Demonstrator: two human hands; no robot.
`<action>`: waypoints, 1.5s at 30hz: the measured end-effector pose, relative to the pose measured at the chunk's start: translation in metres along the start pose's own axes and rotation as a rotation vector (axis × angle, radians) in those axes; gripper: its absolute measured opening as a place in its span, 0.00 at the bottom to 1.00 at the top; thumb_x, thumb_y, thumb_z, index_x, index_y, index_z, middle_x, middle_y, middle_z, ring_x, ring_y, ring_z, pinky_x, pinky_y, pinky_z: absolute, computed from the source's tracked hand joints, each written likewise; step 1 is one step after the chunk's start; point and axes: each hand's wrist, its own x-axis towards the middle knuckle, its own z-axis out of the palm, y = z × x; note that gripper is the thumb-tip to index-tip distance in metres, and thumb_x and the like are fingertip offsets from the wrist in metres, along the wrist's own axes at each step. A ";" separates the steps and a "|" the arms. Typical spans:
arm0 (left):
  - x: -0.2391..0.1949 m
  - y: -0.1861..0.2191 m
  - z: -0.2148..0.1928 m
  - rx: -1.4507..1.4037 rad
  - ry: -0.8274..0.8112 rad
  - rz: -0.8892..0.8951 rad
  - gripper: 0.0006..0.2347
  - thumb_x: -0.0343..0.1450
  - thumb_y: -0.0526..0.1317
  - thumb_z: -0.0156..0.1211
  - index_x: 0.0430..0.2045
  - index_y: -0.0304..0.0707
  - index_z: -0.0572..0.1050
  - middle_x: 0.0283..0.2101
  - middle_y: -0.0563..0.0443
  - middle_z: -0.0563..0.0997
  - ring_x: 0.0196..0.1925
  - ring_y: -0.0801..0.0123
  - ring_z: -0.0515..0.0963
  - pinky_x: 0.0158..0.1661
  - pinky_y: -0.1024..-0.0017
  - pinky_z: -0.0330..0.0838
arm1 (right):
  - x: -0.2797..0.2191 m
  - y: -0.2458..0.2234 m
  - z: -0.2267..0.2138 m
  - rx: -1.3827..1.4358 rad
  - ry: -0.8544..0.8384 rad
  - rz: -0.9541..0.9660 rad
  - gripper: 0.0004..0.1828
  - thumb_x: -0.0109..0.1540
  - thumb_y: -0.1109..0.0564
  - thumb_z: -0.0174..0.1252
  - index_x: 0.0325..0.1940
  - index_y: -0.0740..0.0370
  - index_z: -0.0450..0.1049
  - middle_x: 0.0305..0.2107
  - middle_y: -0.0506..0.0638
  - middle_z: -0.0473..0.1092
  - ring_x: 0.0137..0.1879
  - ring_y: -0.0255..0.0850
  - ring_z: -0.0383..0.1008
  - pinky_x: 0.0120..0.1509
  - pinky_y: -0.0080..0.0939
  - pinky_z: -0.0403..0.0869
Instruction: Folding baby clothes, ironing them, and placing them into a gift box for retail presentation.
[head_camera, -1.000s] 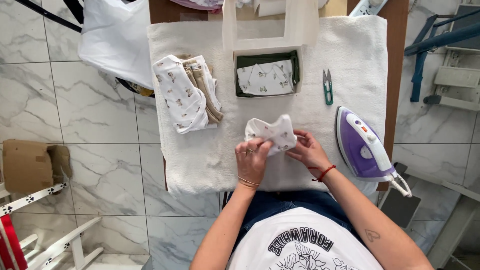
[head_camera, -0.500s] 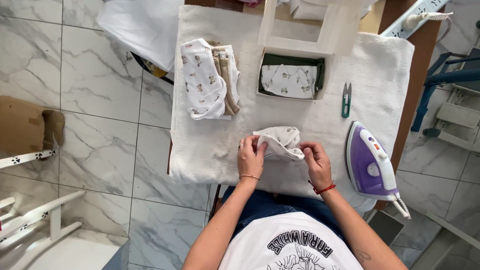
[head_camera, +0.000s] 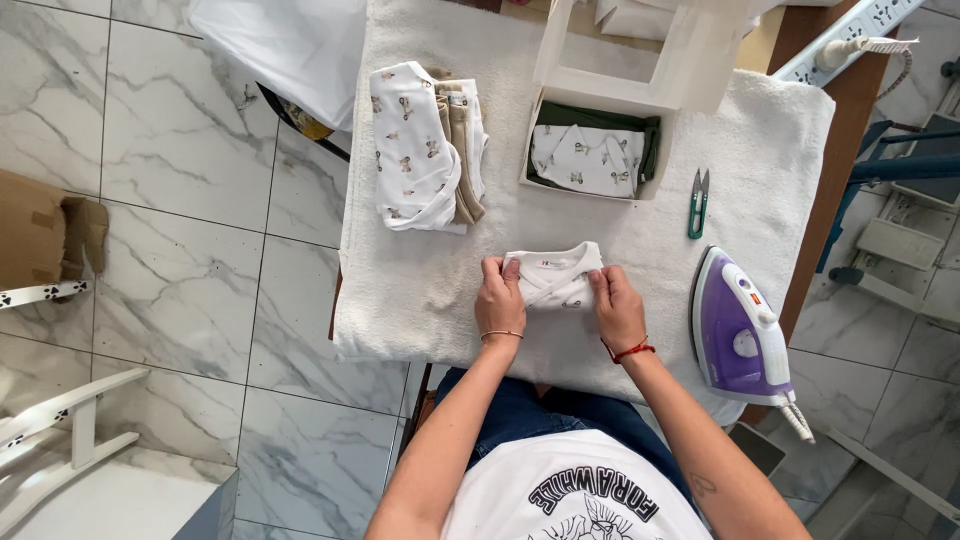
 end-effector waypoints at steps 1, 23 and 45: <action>0.002 -0.005 0.003 0.000 0.001 -0.005 0.13 0.69 0.52 0.37 0.30 0.43 0.62 0.28 0.37 0.75 0.33 0.43 0.74 0.32 0.53 0.66 | 0.001 0.007 0.005 -0.002 -0.005 0.001 0.13 0.63 0.50 0.44 0.33 0.61 0.65 0.21 0.66 0.65 0.34 0.64 0.66 0.33 0.57 0.63; 0.013 -0.024 0.001 0.478 -0.269 -0.023 0.18 0.63 0.58 0.46 0.31 0.44 0.64 0.35 0.44 0.68 0.40 0.47 0.72 0.38 0.56 0.68 | -0.001 -0.008 0.007 0.027 0.123 0.230 0.23 0.51 0.40 0.60 0.32 0.64 0.68 0.27 0.56 0.60 0.38 0.50 0.65 0.45 0.43 0.64; 0.107 0.123 0.021 0.590 0.072 0.870 0.05 0.61 0.37 0.53 0.28 0.49 0.70 0.43 0.56 0.72 0.44 0.67 0.73 0.46 0.62 0.66 | 0.183 -0.024 -0.026 -0.039 -0.077 0.265 0.26 0.58 0.43 0.46 0.50 0.64 0.61 0.39 0.68 0.66 0.50 0.58 0.64 0.48 0.57 0.66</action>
